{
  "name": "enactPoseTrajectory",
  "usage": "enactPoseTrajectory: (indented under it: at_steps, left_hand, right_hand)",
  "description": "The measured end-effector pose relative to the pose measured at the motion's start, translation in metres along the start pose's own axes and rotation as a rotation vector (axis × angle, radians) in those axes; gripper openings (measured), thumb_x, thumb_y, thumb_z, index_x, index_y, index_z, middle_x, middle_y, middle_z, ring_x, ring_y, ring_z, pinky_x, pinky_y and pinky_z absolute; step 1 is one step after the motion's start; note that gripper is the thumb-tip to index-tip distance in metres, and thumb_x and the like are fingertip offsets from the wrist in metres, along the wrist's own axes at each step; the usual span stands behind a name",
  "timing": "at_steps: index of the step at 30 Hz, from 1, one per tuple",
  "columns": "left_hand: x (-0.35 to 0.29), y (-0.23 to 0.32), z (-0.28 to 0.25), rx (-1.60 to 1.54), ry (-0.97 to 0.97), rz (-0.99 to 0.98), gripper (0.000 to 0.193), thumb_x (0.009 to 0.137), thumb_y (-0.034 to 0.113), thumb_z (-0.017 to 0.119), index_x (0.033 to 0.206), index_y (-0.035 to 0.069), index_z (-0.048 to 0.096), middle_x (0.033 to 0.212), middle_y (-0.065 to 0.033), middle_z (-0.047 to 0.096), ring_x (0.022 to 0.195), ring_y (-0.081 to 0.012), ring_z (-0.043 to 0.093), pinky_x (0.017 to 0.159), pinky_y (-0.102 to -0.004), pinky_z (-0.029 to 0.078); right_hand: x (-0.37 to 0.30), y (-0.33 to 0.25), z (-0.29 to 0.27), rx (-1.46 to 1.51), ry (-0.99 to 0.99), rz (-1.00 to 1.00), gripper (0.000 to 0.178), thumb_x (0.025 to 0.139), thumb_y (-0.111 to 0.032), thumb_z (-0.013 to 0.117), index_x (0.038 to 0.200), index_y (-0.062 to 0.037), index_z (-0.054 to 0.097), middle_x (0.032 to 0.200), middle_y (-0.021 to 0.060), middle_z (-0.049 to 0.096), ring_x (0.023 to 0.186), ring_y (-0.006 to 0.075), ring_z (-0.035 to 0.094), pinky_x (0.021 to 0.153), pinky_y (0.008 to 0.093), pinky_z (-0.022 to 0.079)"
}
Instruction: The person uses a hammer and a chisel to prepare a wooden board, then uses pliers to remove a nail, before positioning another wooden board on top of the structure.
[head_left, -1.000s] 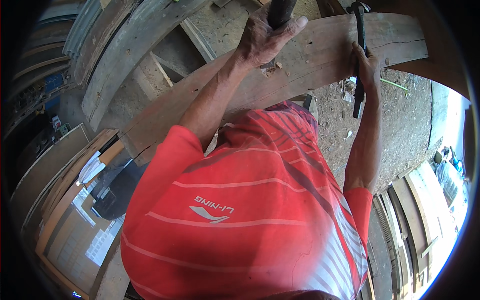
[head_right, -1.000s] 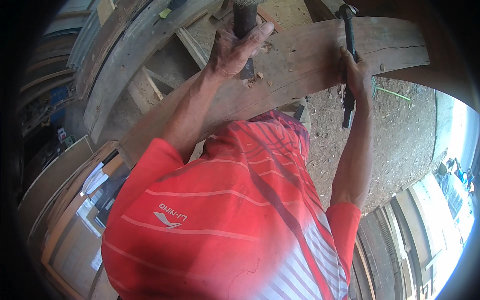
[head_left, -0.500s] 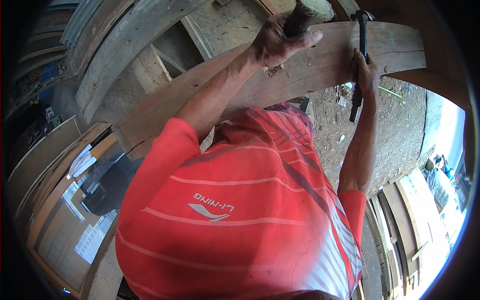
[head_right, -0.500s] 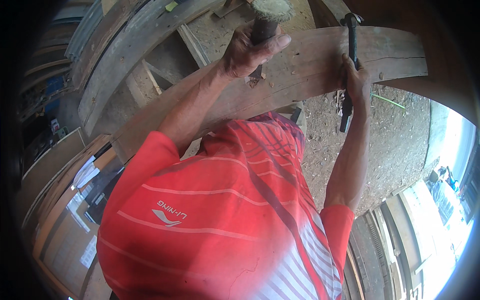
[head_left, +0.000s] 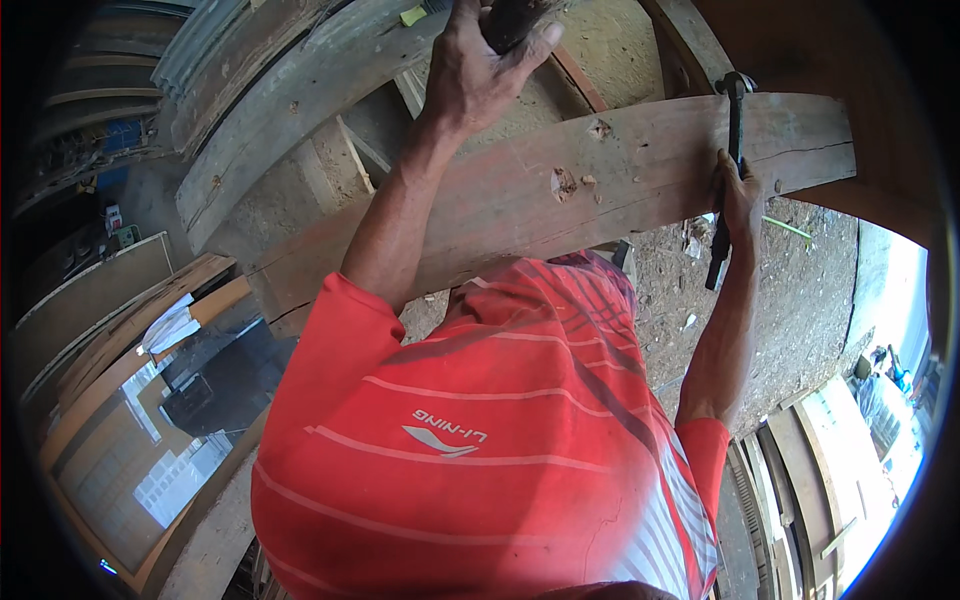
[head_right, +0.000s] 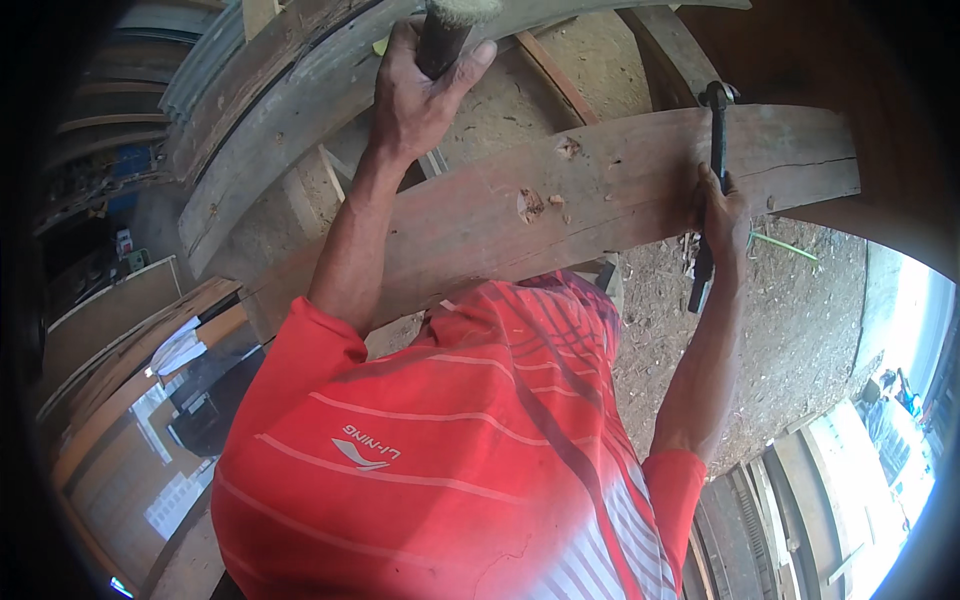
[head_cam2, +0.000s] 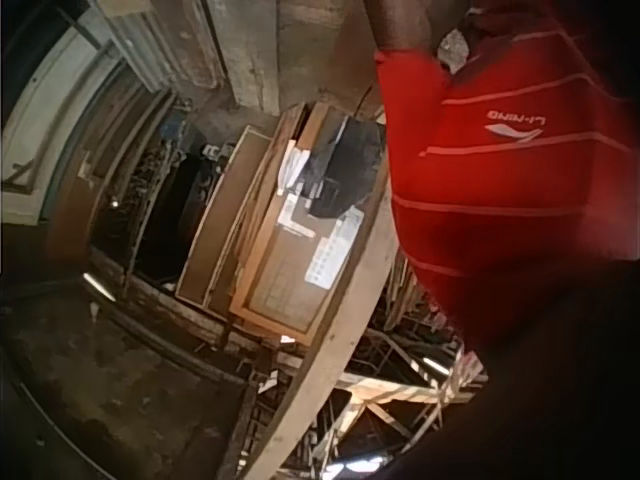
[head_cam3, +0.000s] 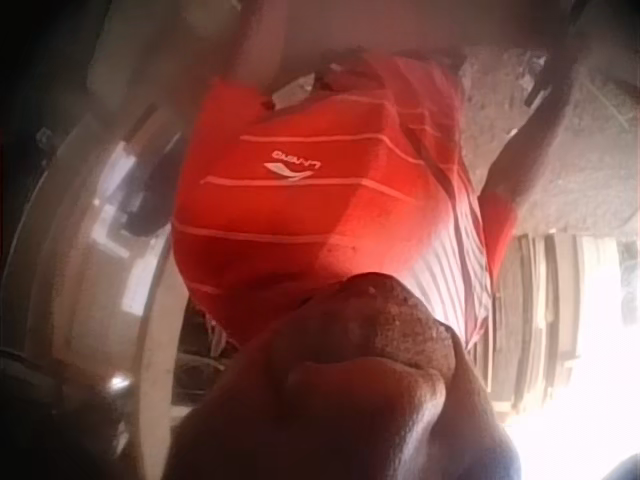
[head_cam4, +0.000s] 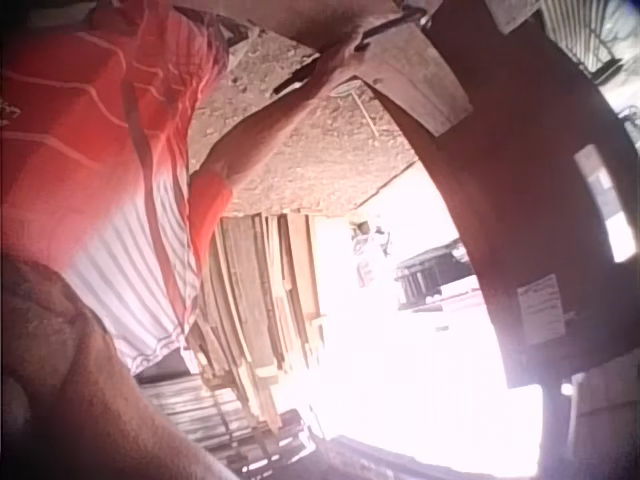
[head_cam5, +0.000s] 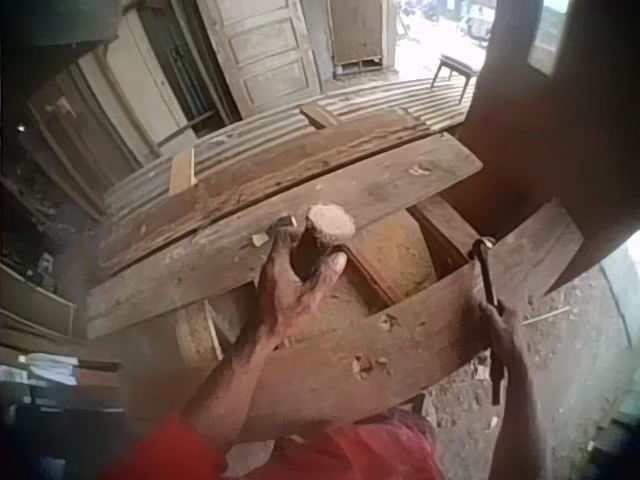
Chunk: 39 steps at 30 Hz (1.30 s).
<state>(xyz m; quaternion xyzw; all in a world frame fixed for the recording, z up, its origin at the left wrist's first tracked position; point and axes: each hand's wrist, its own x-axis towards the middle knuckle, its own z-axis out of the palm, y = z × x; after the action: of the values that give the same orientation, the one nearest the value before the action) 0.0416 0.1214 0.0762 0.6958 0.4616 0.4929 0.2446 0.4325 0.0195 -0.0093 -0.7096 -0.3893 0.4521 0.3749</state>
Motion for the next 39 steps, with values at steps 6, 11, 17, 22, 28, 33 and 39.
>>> enactPoseTrajectory:
  at_steps: [6, 11, 17, 22, 28, 33, 39]
  left_hand:
    - [0.006, -0.041, -0.059, 0.470, -0.051, -0.277, 0.050, 0.091, 0.046, 0.073, 0.115, 0.003, 0.063, 0.099, -0.0151, 0.073, 0.093, -0.0296, 0.072, 0.082, -0.0406, 0.054]
    - [-0.002, -0.136, -0.110, 0.898, -0.200, -0.096, 0.040, 0.094, 0.035, 0.072, 0.124, 0.012, 0.060, 0.103, -0.0145, 0.067, 0.097, -0.0329, 0.066, 0.082, -0.0436, 0.052]
    - [0.006, -0.192, -0.130, 1.017, -0.265, -0.157, 0.054, 0.092, 0.042, 0.072, 0.141, 0.028, 0.055, 0.135, -0.0192, 0.059, 0.128, -0.0425, 0.053, 0.101, -0.0614, 0.041]
    - [0.018, -0.225, -0.140, 0.957, -0.155, -0.093, 0.066, 0.089, 0.055, 0.070, 0.142, 0.020, 0.054, 0.134, -0.0178, 0.061, 0.127, -0.0403, 0.054, 0.105, -0.0542, 0.042]
    - [0.012, -0.186, -0.115, 1.043, -0.035, -0.076, 0.041, 0.097, 0.025, 0.071, 0.132, 0.010, 0.056, 0.126, -0.0113, 0.061, 0.123, -0.0294, 0.055, 0.104, -0.0449, 0.042]
    - [-0.011, -0.209, -0.130, 0.846, 0.077, -0.234, 0.052, 0.093, 0.032, 0.073, 0.138, 0.012, 0.055, 0.139, -0.0153, 0.056, 0.134, -0.0364, 0.047, 0.113, -0.0511, 0.034]
    - [-0.007, -0.207, -0.118, 0.747, 0.113, -0.324, 0.051, 0.093, 0.037, 0.071, 0.133, 0.008, 0.057, 0.132, -0.0194, 0.059, 0.123, -0.0400, 0.055, 0.102, -0.0504, 0.045]
  right_hand:
    - [0.004, 0.011, -0.004, -0.013, 0.014, 0.001, 0.036, 0.101, -0.040, 0.065, 0.092, -0.0053, 0.060, 0.061, -0.0025, 0.052, 0.049, 0.0080, 0.053, 0.045, 0.0247, 0.039]
    - [-0.001, -0.007, 0.004, -0.065, 0.011, -0.005, 0.037, 0.101, -0.040, 0.065, 0.094, -0.0039, 0.062, 0.062, -0.0026, 0.054, 0.051, 0.0079, 0.055, 0.046, 0.0247, 0.041]
    - [-0.003, -0.004, 0.002, -0.074, 0.053, 0.003, 0.036, 0.100, -0.040, 0.065, 0.091, -0.0044, 0.063, 0.062, -0.0022, 0.055, 0.052, 0.0079, 0.056, 0.047, 0.0251, 0.042]
    - [-0.006, -0.008, 0.010, -0.079, 0.059, -0.023, 0.037, 0.101, -0.041, 0.065, 0.088, -0.0055, 0.061, 0.061, -0.0016, 0.055, 0.050, 0.0081, 0.054, 0.046, 0.0249, 0.040]
    - [-0.062, -0.024, 0.043, -0.135, 0.013, -0.114, 0.040, 0.101, -0.042, 0.062, 0.091, -0.0036, 0.061, 0.058, 0.0020, 0.056, 0.051, 0.0109, 0.055, 0.049, 0.0273, 0.042]
    - [-0.136, -0.050, 0.064, -0.182, -0.182, -0.087, 0.030, 0.104, -0.033, 0.059, 0.107, -0.0029, 0.061, 0.067, -0.0016, 0.049, 0.058, 0.0080, 0.047, 0.055, 0.0261, 0.040]
    - [-0.172, -0.058, 0.063, -0.576, -0.275, -0.179, 0.036, 0.102, -0.036, 0.061, 0.112, -0.0019, 0.062, 0.073, 0.0122, 0.060, 0.064, 0.0221, 0.060, 0.062, 0.0371, 0.049]
